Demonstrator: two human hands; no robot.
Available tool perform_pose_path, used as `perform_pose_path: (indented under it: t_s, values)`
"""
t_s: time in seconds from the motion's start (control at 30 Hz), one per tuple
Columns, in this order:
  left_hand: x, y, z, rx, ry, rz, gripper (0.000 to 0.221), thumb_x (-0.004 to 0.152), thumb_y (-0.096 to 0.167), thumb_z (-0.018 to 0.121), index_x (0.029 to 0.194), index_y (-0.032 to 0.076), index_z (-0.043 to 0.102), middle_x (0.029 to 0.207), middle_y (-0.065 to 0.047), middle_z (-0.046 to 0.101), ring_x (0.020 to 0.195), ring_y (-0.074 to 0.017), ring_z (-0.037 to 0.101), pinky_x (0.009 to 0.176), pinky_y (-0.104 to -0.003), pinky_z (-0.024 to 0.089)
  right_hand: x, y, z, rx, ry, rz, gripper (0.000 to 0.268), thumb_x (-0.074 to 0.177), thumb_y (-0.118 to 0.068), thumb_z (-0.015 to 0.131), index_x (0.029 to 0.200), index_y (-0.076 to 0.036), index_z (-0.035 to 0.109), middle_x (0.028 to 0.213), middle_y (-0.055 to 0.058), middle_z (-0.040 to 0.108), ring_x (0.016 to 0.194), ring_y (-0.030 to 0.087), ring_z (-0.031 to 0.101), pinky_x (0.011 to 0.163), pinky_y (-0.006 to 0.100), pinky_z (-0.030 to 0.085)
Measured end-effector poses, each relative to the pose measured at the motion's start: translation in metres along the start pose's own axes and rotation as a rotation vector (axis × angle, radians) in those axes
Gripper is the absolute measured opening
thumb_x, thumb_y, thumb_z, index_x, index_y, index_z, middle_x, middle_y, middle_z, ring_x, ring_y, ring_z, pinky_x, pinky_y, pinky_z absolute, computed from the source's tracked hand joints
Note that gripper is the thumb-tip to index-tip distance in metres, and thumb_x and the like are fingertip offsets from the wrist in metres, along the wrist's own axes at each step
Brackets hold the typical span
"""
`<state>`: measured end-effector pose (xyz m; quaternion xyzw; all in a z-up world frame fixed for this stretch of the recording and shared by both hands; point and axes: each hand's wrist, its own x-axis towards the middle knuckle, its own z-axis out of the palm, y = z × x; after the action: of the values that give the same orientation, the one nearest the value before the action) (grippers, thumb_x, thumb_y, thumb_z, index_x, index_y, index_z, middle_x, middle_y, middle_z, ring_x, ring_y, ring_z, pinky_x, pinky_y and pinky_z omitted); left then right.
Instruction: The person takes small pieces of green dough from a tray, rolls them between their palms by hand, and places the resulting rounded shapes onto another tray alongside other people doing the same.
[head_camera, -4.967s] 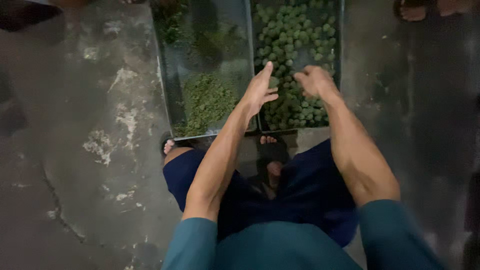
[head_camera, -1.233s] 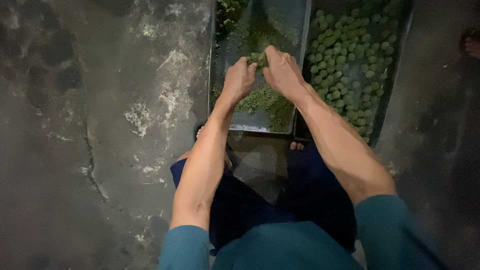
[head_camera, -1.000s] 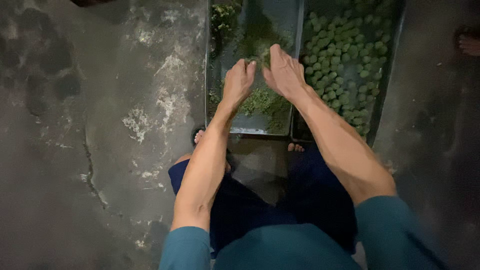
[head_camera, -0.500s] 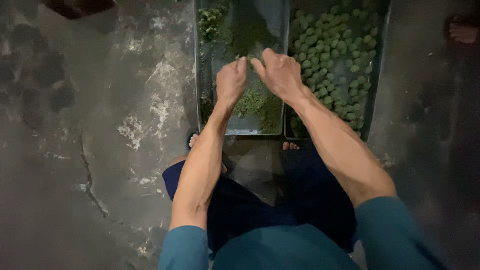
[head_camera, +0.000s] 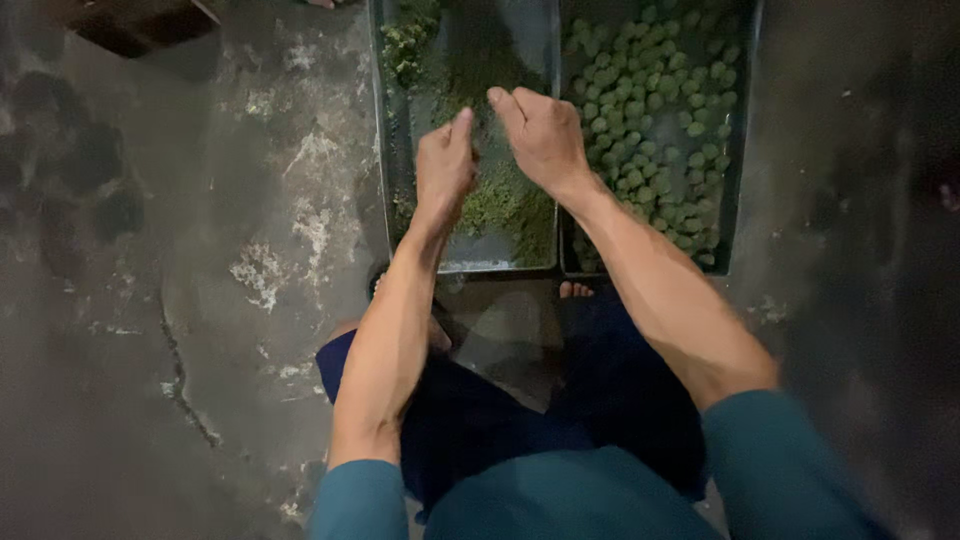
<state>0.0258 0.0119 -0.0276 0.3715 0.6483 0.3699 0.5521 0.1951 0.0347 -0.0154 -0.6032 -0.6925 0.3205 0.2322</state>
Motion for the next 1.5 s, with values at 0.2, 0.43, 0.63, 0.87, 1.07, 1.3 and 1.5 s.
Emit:
perform_pose_path:
  t_s: [0.2,0.43,0.63,0.87,1.07,1.3,1.5]
  values:
    - [-0.019,0.001,-0.011,-0.036,-0.271,0.099,0.039,0.092,0.014,0.061,0.129,0.003,0.063,0.1,-0.004,0.073,0.069,-0.0108,0.061,0.058,-0.03,0.052,-0.015,-0.008,-0.011,0.018,-0.001,-0.259,0.024,0.104,-0.019,0.064,0.116,0.001,0.056,0.098,0.017,0.064,0.078,0.029,0.065,0.066,0.046,0.051]
    - [-0.019,0.004,-0.008,-0.097,0.035,0.228,0.039,0.103,0.033,0.065,0.087,-0.001,0.073,0.074,-0.001,0.067,0.066,-0.0086,0.054,0.058,-0.029,0.044,-0.021,-0.03,-0.013,-0.01,0.024,-0.35,0.017,0.103,-0.018,0.068,0.106,-0.002,0.063,0.1,0.017,0.064,0.079,0.028,0.065,0.067,0.043,0.053]
    - [-0.017,0.007,-0.007,0.019,0.126,0.08,0.054,0.108,0.042,0.057,0.076,-0.001,0.061,0.067,-0.005,0.049,0.062,-0.0123,0.041,0.053,-0.034,0.035,-0.014,-0.046,-0.019,-0.35,-0.127,0.016,0.042,0.114,-0.038,0.054,0.094,-0.004,0.067,0.081,0.017,0.061,0.073,0.028,0.06,0.069,0.039,0.049]
    - [-0.016,0.005,-0.015,-0.162,0.023,0.149,0.054,0.111,0.047,0.039,0.112,0.001,0.067,0.089,-0.018,0.062,0.075,-0.021,0.058,0.065,-0.04,0.049,-0.024,-0.052,-0.02,0.115,-0.231,-0.327,0.042,0.099,-0.018,0.065,0.139,-0.005,0.065,0.094,0.017,0.067,0.084,0.031,0.064,0.076,0.044,0.052]
    - [-0.016,0.011,-0.011,0.06,0.274,0.34,0.051,0.106,0.046,0.049,0.122,0.001,0.064,0.1,-0.012,0.072,0.087,-0.0199,0.07,0.078,-0.04,0.055,-0.023,-0.049,-0.009,0.052,-0.258,-0.214,0.023,0.108,-0.022,0.062,0.115,0.0,0.063,0.104,0.017,0.066,0.089,0.033,0.067,0.078,0.044,0.053]
    - [-0.018,0.018,-0.026,0.078,0.104,0.115,0.044,0.102,0.038,0.064,0.086,-0.004,0.064,0.069,-0.007,0.054,0.065,-0.0161,0.05,0.059,-0.04,0.043,-0.017,-0.03,-0.014,0.086,0.001,-0.412,0.02,0.107,-0.017,0.06,0.112,0.001,0.066,0.106,0.019,0.068,0.095,0.033,0.067,0.08,0.044,0.054]
    - [-0.006,0.01,-0.014,0.185,0.191,0.32,0.043,0.11,0.032,0.059,0.081,0.0,0.06,0.066,-0.005,0.05,0.064,-0.0121,0.046,0.058,-0.034,0.042,-0.003,-0.021,-0.011,-0.038,-0.004,0.037,0.048,0.116,-0.037,0.057,0.085,0.0,0.057,0.076,0.019,0.055,0.068,0.025,0.049,0.066,0.041,0.042]
